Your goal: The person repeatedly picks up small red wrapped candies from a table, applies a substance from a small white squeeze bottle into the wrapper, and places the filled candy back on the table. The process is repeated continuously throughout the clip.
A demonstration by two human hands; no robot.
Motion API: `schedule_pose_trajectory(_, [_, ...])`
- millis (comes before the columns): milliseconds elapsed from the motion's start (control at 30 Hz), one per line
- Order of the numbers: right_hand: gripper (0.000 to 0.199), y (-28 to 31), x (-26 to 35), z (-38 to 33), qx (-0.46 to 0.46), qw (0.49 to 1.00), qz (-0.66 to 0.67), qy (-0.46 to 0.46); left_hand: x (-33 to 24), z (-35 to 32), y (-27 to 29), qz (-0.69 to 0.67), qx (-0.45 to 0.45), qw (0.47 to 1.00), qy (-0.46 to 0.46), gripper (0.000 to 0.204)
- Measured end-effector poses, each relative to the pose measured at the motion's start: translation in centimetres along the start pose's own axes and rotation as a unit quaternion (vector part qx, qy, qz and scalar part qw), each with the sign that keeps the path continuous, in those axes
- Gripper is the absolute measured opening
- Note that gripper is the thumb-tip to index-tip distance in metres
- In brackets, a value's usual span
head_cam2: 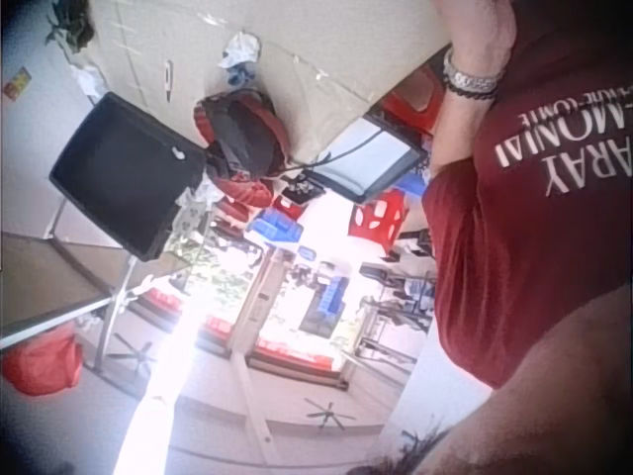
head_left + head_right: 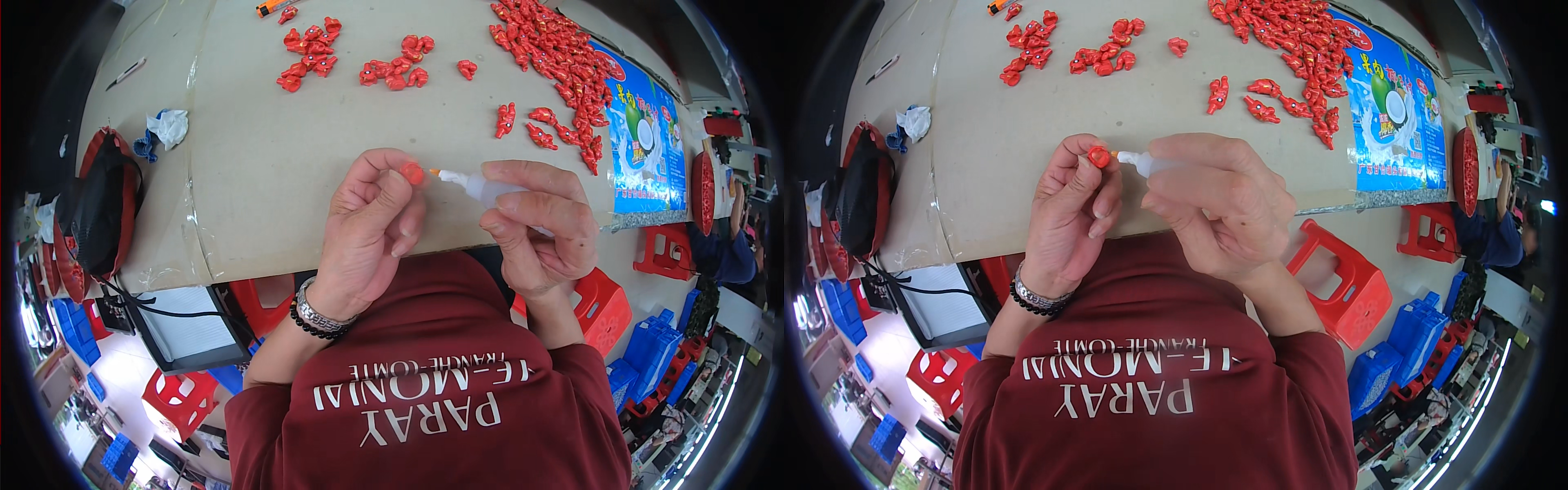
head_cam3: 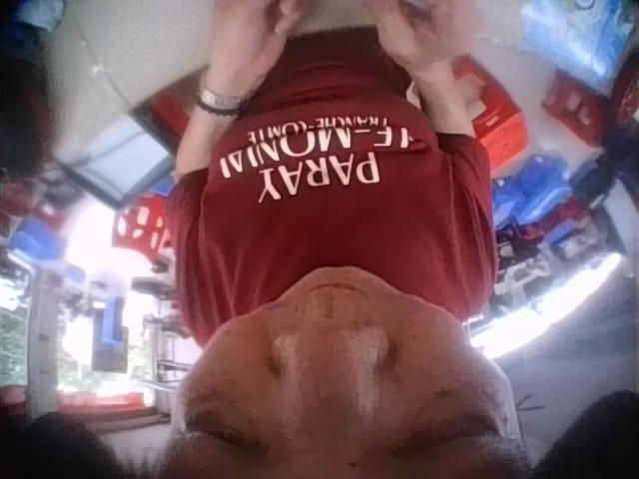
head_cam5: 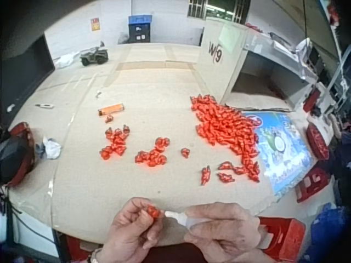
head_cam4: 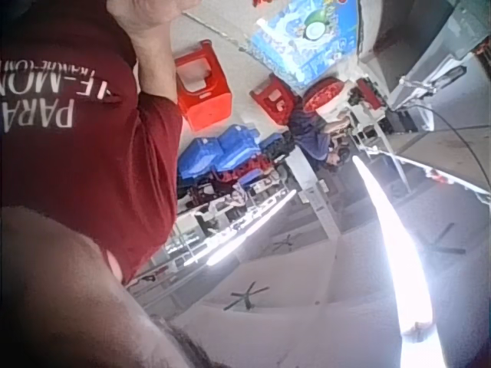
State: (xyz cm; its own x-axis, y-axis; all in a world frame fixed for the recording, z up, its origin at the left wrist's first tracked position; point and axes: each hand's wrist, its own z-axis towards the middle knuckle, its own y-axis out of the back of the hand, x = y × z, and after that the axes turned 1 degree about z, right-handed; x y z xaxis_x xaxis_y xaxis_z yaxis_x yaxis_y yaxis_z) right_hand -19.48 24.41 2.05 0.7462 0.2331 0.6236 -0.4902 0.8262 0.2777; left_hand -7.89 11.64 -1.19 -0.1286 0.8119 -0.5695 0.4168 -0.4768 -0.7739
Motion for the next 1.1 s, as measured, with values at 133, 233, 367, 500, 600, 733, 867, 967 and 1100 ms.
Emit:
schedule_pose_trajectory(133, [0.023, 0.10, 0.06, 0.04, 0.004, 1.000, -0.004, 0.001, 0.05, -0.01, 0.14, 0.000, 0.001, 1.000, -0.009, 0.015])
schedule_pose_trajectory(233, [0.023, 0.11, 0.01, 0.04, 0.004, 1.000, -0.005, 0.006, -0.08, -0.07, -0.16, 0.004, -0.009, 1.000, -0.016, 0.015])
schedule_pose_trajectory(367, [0.023, 0.09, -0.16, -0.03, 0.001, 1.000, -0.002, 0.012, -0.21, -0.08, -0.34, 0.006, -0.017, 1.000, -0.023, 0.015])
schedule_pose_trajectory(500, [0.023, 0.15, -0.08, -0.07, 0.002, 1.000, -0.002, 0.011, 0.04, -0.01, 0.28, -0.005, 0.001, 1.000, -0.028, 0.015])
schedule_pose_trajectory(600, [0.022, 0.21, 0.05, 0.02, 0.005, 1.000, -0.004, 0.012, 0.08, 0.01, 0.30, -0.002, 0.007, 0.999, -0.035, 0.016])
schedule_pose_trajectory(733, [0.021, 0.23, 0.04, -0.02, 0.007, 1.000, -0.003, 0.014, 0.11, 0.03, 0.36, 0.001, 0.005, 0.999, -0.038, 0.017])
schedule_pose_trajectory(867, [0.020, 0.26, -0.05, -0.06, 0.007, 1.000, 0.000, 0.018, 0.06, -0.04, 0.17, 0.005, -0.004, 0.999, -0.045, 0.017])
schedule_pose_trajectory(967, [0.020, 0.29, 0.18, 0.05, 0.008, 1.000, 0.002, 0.013, 0.08, 0.00, 0.20, 0.003, -0.006, 0.999, -0.050, 0.017])
schedule_pose_trajectory(1100, [0.020, 0.38, 0.15, 0.06, 0.011, 1.000, -0.001, 0.018, 0.19, 0.05, 0.30, 0.004, 0.005, 0.998, -0.056, 0.017])
